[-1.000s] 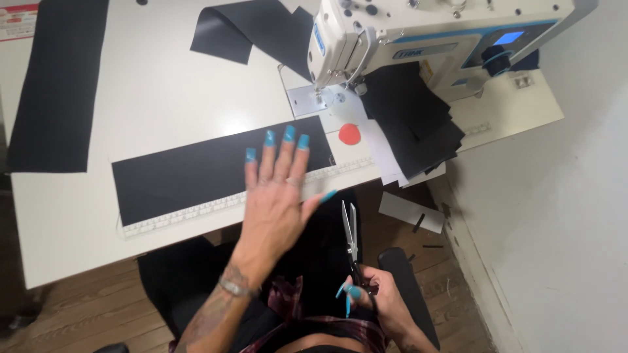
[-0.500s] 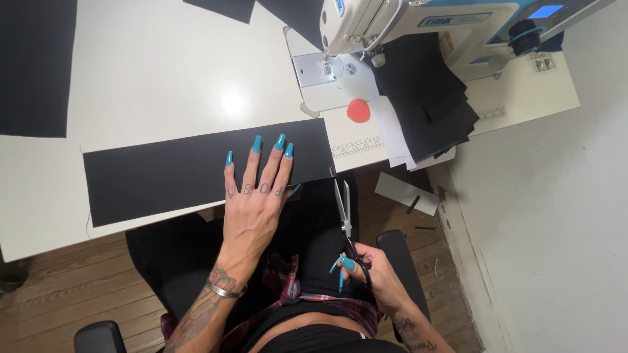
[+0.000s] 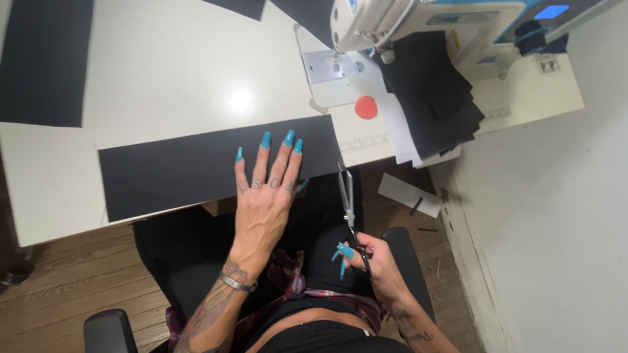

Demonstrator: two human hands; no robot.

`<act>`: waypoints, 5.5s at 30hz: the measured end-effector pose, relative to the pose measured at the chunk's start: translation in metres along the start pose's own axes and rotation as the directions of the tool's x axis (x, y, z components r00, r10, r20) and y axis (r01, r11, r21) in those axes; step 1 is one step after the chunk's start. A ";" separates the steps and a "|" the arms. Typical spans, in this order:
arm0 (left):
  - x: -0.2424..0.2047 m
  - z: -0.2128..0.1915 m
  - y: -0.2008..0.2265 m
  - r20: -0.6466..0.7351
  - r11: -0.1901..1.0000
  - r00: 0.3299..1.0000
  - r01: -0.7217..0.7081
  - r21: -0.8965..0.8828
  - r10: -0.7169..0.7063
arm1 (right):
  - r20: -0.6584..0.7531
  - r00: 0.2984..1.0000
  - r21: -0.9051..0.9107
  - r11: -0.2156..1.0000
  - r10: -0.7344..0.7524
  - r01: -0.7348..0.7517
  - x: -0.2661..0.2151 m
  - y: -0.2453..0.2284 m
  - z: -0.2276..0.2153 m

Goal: Measuring and cutting strips of black leather using a ruler and scissors

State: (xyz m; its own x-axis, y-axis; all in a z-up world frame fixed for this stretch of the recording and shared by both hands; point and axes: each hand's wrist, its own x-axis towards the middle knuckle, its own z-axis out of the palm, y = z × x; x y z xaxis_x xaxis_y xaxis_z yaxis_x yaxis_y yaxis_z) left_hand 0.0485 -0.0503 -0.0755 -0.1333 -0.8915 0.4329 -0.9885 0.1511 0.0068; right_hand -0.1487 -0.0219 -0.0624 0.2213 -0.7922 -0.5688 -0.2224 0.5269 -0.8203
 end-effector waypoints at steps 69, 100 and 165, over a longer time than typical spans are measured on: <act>-0.014 0.000 -0.002 -0.077 0.995 0.996 0.032 -0.091 -0.039 | -0.244 0.965 -0.079 0.994 -0.096 0.079 0.030 -0.012 0.021; -0.023 0.010 -0.002 -0.113 0.989 0.991 0.058 -0.136 -0.074 | -0.298 0.952 -0.145 0.989 -0.070 0.028 0.028 -0.031 0.035; -0.060 -0.059 -0.076 -0.043 0.977 0.995 0.083 -0.194 -0.093 | 0.264 0.958 -0.964 -0.059 -0.108 0.259 0.137 0.041 -0.129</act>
State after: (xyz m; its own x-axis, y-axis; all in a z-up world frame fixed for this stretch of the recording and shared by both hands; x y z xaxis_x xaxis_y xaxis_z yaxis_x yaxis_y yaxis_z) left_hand 0.1360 0.0173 -0.0486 -0.0372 -0.8824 0.4691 -0.9634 0.1563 0.2176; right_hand -0.2504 -0.1483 -0.1659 0.4868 -0.7346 -0.4726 -0.8448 -0.5334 -0.0411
